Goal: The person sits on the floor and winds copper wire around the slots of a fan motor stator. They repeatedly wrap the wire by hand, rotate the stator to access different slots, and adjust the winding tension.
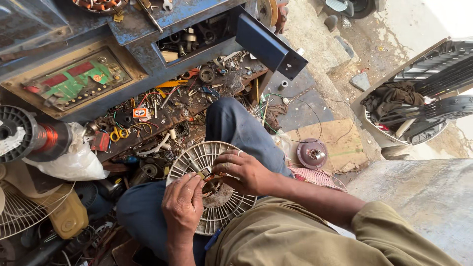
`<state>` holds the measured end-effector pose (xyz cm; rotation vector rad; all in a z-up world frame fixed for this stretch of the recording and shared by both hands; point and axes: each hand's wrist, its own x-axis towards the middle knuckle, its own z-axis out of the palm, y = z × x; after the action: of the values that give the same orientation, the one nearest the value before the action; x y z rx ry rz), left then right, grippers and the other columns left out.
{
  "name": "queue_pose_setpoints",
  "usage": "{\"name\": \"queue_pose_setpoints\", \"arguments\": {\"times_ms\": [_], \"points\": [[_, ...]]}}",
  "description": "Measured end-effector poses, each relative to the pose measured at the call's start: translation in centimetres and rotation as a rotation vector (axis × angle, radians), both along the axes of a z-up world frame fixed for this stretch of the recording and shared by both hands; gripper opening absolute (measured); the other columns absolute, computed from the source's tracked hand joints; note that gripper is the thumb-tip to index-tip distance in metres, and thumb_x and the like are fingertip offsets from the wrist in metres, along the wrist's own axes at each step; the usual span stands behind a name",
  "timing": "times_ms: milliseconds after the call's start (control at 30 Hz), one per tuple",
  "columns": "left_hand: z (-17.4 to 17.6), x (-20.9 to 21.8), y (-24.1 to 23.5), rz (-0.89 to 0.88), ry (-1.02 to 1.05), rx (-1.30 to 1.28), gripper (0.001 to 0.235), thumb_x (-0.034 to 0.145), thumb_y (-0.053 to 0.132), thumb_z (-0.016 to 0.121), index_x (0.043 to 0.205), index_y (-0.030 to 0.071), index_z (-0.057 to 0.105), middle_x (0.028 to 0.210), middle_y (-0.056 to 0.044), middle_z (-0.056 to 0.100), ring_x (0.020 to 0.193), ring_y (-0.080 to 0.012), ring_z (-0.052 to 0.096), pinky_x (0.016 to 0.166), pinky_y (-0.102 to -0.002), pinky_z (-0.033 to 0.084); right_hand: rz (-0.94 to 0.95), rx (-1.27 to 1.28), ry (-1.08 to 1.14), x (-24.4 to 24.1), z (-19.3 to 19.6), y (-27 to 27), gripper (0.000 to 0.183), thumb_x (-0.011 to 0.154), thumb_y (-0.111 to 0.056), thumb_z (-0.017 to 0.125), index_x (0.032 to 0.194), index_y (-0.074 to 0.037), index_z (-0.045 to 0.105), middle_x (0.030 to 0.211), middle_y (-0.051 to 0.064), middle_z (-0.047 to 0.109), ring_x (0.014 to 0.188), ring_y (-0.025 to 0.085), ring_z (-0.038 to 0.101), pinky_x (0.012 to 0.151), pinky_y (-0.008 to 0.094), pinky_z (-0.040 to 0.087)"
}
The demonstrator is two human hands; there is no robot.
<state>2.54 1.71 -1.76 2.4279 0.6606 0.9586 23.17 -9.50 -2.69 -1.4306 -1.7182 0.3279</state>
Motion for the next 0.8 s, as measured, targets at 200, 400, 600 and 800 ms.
{"name": "queue_pose_setpoints", "arguments": {"times_ms": [200, 400, 600, 800], "points": [[-1.3, 0.1, -0.3, -0.003, -0.074, 0.015, 0.015, 0.094, 0.012, 0.074, 0.105, 0.002, 0.071, 0.11, -0.012, 0.073, 0.1, -0.0268, 0.073, 0.088, -0.038, 0.061, -0.115, 0.138, -0.069, -1.3, -0.4, 0.6, 0.034, 0.089, -0.009, 0.079, 0.121, -0.007, 0.067, 0.119, 0.012, 0.066, 0.115, 0.035, 0.065, 0.1, 0.045, 0.055], [-3.7, 0.7, -1.0, 0.033, -0.167, 0.05, 0.018, 0.096, 0.009, 0.072, 0.113, 0.003, 0.072, 0.113, -0.013, 0.072, 0.103, -0.0282, 0.073, 0.091, -0.037, 0.061, -0.103, 0.151, -0.107, -1.8, -1.9, -0.3, 0.044, 0.09, -0.006, 0.077, 0.131, -0.001, 0.062, 0.124, 0.017, 0.065, 0.11, 0.035, 0.067, 0.094, 0.044, 0.055], [-4.7, 2.2, -2.5, 0.207, -0.277, 0.19, 0.021, 0.101, 0.012, 0.065, 0.118, -0.002, 0.065, 0.117, -0.018, 0.069, 0.106, -0.0324, 0.07, 0.094, -0.041, 0.058, -0.11, 0.149, -0.026, -2.1, -1.5, -0.4, 0.047, 0.09, -0.006, 0.077, 0.134, -0.002, 0.06, 0.124, 0.016, 0.065, 0.108, 0.035, 0.068, 0.092, 0.044, 0.056], [-4.0, 2.0, -2.2, 0.173, -0.205, 0.18, 0.023, 0.101, 0.013, 0.066, 0.118, -0.002, 0.066, 0.114, -0.016, 0.07, 0.106, -0.0297, 0.07, 0.092, -0.042, 0.058, -0.086, 0.129, 0.045, -1.8, -1.6, -0.3, 0.044, 0.091, -0.004, 0.075, 0.133, -0.002, 0.061, 0.124, 0.016, 0.065, 0.107, 0.035, 0.069, 0.09, 0.043, 0.056]]}}
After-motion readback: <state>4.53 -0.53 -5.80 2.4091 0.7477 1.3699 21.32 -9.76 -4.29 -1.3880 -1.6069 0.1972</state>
